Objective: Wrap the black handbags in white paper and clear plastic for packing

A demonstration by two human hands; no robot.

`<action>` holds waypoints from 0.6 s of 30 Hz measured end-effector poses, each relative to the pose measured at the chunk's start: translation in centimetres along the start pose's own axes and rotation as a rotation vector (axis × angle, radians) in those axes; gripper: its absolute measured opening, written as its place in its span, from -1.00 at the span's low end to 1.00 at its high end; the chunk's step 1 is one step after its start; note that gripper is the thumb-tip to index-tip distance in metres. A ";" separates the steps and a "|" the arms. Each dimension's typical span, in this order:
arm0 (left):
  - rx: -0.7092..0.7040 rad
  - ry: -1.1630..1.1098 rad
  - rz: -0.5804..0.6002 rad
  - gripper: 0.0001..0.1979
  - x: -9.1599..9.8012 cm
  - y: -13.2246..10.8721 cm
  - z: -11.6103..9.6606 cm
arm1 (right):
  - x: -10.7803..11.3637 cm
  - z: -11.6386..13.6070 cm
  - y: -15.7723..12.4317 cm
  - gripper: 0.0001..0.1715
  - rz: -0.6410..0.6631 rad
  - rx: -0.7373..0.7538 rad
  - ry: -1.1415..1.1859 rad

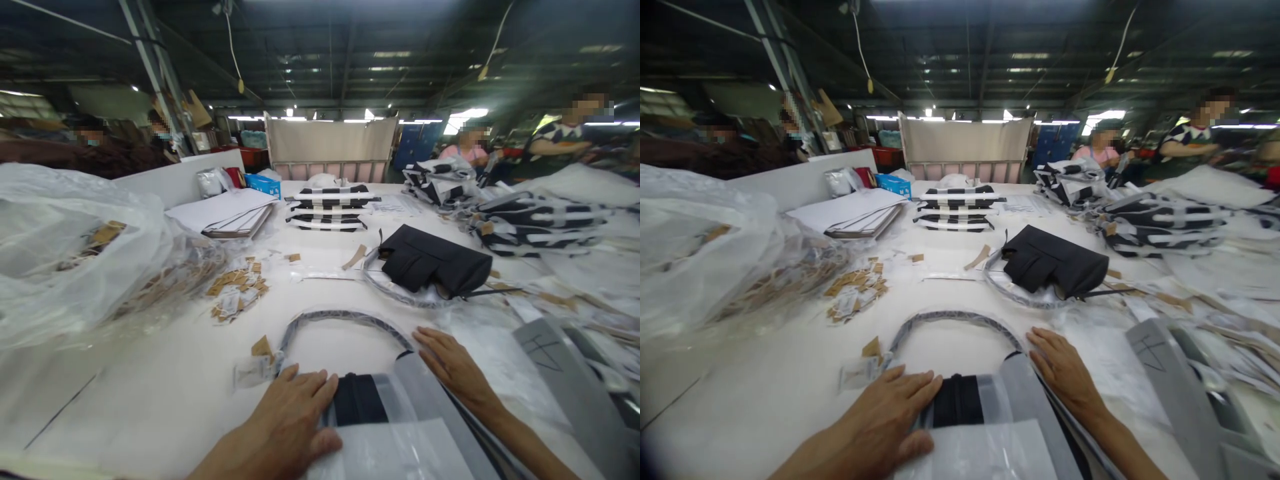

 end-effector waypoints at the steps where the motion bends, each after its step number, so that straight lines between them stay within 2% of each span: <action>1: -0.005 0.000 0.015 -0.40 0.3 0.2 0.0 | 0.0 0.0 0.0 -0.53 -0.002 0.006 -0.009; 5: -0.042 0.047 -0.034 -0.53 0.5 1.8 1.2 | 0.5 0.9 0.2 -0.57 -0.005 0.001 -0.024; 8: -0.043 0.104 -0.122 -0.64 -0.2 3.1 3.4 | 1.0 1.8 0.4 -0.60 -0.009 -0.009 -0.033; 9: -0.029 0.126 -0.116 -0.65 -0.5 3.6 4.2 | 1.1 2.1 0.5 -0.61 -0.010 -0.013 -0.032; 13: 0.051 0.137 0.022 -0.62 -1.9 5.4 6.9 | 1.1 2.4 0.7 -0.64 -0.036 -0.025 -0.022; 16: 0.023 0.090 0.171 -0.58 -3.2 6.8 7.7 | 1.2 2.6 0.8 -0.65 -0.067 -0.037 -0.005; 18: 0.008 0.101 0.195 -0.58 -4.4 7.4 8.2 | 1.3 2.7 0.9 -0.65 -0.085 -0.044 0.010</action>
Point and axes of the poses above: each hand's wrist, its own y-axis towards the middle knuckle, its own x-axis out of the back of the hand, z = x × y, the point moved 1 cm from there along y, towards the middle knuckle, and after that the axes turned 10 degrees about -z, right-handed, at the moved point
